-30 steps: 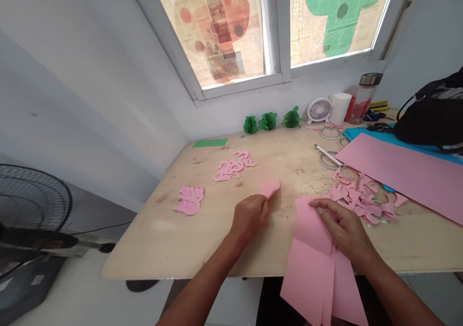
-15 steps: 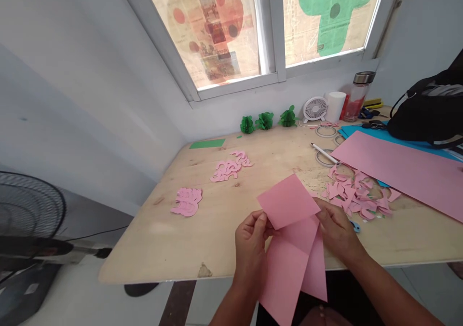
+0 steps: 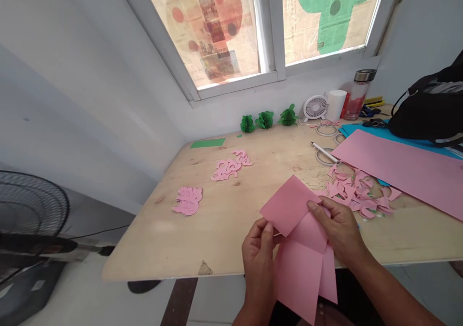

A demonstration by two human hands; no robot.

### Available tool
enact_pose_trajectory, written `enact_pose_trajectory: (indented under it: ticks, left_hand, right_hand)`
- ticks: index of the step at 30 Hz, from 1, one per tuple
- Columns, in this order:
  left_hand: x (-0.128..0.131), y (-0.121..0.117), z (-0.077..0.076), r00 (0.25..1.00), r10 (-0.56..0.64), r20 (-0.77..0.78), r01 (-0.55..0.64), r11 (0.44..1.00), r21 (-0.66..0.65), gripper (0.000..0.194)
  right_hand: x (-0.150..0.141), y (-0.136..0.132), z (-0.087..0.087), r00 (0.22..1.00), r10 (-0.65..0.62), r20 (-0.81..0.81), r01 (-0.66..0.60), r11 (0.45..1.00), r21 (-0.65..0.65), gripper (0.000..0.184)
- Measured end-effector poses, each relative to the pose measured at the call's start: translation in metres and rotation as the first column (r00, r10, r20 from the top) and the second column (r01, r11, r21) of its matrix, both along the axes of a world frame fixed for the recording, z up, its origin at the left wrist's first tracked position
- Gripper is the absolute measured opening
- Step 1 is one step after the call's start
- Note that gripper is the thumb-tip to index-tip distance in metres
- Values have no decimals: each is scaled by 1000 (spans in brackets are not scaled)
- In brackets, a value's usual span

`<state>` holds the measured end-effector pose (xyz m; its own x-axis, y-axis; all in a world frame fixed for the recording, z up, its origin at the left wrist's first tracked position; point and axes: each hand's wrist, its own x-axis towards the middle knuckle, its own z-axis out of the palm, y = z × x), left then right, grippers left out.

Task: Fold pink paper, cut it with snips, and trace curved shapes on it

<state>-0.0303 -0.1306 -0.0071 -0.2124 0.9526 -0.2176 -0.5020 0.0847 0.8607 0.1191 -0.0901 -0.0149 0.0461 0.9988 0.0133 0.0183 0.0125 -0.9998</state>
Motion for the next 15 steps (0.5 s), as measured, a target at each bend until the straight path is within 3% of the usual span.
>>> enact_pose_trajectory:
  ticks: [7, 15]
  left_hand:
    - [-6, -3, 8, 988, -42, -150, 56, 994, 94, 33]
    - [-23, 6, 15, 964, -54, -261, 84, 991, 107, 51]
  right_hand:
    - [0, -3, 1, 993, -47, -104, 34, 992, -123, 35]
    - [-2, -4, 8, 956, -37, -292, -51, 956, -287, 37]
